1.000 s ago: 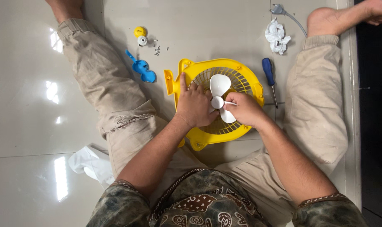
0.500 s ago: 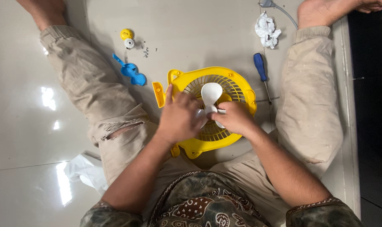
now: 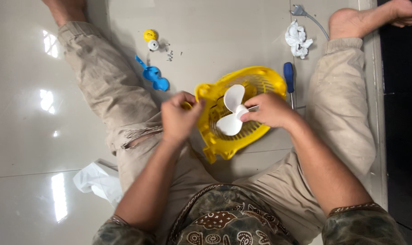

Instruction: The person sits on the floor and reassembles a small yellow electric fan. They place the white fan blade onto the motor shaft, align it, and then use a blue screwdriver to tighten the central screw, securing the blade in place.

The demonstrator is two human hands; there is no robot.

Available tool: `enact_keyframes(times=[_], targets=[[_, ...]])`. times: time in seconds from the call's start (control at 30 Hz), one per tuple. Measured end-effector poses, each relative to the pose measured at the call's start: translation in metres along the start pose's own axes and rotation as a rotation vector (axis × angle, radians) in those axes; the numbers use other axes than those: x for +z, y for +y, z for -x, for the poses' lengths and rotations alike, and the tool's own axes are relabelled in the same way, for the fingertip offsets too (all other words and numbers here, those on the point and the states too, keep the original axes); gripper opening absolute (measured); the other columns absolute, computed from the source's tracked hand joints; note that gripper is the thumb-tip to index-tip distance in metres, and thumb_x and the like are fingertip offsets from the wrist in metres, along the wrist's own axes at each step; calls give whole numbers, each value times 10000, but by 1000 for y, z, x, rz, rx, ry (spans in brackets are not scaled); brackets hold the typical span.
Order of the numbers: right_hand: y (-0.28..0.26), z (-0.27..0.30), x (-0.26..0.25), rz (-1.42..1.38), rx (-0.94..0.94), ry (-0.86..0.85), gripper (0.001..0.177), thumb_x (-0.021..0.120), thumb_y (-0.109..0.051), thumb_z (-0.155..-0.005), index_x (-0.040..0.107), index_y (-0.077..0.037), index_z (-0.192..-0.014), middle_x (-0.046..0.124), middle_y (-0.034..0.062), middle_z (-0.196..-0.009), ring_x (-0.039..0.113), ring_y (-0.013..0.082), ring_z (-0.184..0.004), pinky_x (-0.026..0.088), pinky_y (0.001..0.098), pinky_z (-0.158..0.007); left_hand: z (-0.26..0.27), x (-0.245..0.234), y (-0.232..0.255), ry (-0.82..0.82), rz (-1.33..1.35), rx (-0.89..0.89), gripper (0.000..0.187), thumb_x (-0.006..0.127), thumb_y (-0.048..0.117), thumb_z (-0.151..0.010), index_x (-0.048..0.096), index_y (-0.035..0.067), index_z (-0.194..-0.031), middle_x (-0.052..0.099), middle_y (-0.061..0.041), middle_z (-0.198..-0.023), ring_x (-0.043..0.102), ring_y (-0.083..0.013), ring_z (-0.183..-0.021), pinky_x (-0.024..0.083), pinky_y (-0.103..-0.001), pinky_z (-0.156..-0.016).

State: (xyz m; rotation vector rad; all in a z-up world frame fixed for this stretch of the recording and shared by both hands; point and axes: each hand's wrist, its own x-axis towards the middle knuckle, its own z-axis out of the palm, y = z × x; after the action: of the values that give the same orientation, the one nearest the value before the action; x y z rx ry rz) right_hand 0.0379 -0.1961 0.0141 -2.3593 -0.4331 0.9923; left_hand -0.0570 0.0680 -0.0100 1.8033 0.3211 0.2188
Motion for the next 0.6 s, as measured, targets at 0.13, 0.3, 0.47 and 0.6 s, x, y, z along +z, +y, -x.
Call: enact_keyframes(times=[0.13,0.3,0.47,0.6], targets=[[-10,2,-7,188,-286,200,420,866,-335,-724,774,-67,-1034,750,83,-1068,699,294,-1005,539,391,-872,33,9,28,160,-84,278,173,810,83,-846,654,28,-795,694,-82,-773,678,-177,-661,546,-307,-623],[-18,27,47,242,-350,850,499,854,-213,-746,663,-39,-1174,626,191,-1300,583,407,-1195,470,461,-1011,44,11,52,244,-87,409,182,805,33,-819,625,40,-792,651,-101,-743,660,-255,-648,528,-348,-611],[-1,30,96,-676,42,712,426,778,-162,-899,607,-9,-1258,688,96,-1192,641,200,-1102,515,329,-960,53,17,60,232,-157,419,191,816,41,-844,625,37,-843,669,-100,-794,672,-263,-691,538,-356,-635],[6,13,104,-883,-54,535,391,759,-166,-870,641,-22,-1214,717,61,-1114,655,124,-1007,520,290,-885,63,25,75,178,-247,412,172,817,67,-849,647,41,-853,677,-111,-810,679,-283,-707,545,-373,-643]])
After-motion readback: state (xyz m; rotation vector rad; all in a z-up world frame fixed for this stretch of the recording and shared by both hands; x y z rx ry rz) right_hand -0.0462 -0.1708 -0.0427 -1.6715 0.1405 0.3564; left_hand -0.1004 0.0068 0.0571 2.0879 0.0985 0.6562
